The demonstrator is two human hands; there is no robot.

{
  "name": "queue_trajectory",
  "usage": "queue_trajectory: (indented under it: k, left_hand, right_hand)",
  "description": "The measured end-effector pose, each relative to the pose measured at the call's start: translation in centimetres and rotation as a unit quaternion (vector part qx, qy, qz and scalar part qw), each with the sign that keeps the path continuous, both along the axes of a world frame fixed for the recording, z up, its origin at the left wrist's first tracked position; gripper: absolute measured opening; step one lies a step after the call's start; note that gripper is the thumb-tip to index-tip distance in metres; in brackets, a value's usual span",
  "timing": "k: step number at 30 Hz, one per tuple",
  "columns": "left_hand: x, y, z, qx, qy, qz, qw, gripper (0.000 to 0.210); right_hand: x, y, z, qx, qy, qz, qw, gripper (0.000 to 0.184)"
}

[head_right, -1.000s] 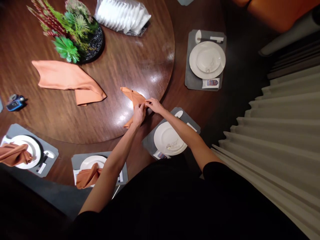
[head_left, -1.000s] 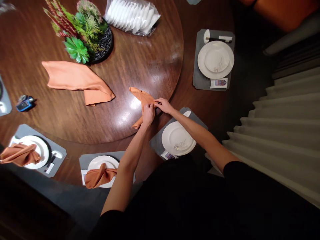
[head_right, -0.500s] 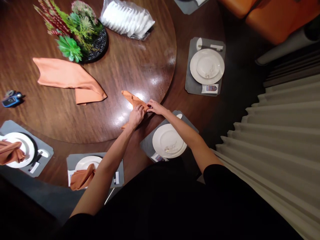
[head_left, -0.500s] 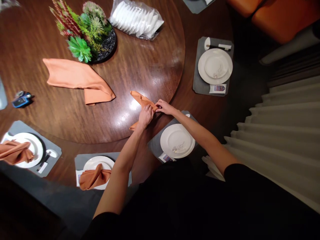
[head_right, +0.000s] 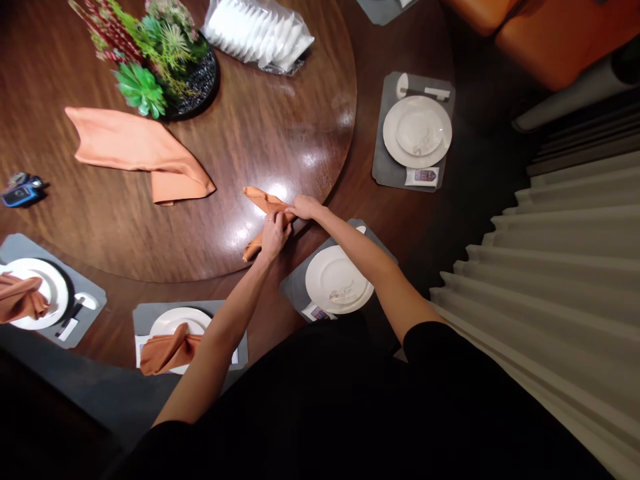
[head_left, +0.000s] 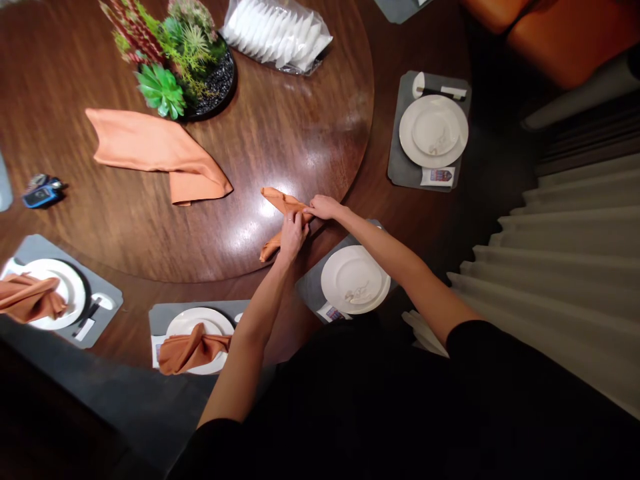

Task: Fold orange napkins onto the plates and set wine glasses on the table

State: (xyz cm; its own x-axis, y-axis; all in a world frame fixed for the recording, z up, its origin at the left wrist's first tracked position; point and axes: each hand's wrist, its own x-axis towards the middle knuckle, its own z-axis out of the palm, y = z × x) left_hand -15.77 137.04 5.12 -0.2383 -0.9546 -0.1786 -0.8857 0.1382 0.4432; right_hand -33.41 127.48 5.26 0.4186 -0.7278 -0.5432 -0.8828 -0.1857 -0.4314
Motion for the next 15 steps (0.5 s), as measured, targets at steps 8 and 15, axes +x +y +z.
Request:
queue_trajectory:
  k: [8, 15]
  left_hand:
    - [0.6, 0.1, 0.2, 0.028, 0.009, 0.063, 0.998, 0.037]
    - [1.5, -3.0, 0.5, 0.173, 0.201, 0.151, 0.952, 0.018]
  right_hand:
    - [0.1, 2.1, 0.5, -0.137, -0.14, -0.021, 0.98, 0.034]
    - [1.2, 4.6, -0.2, -0.213, -0.106, 0.134, 0.962, 0.051]
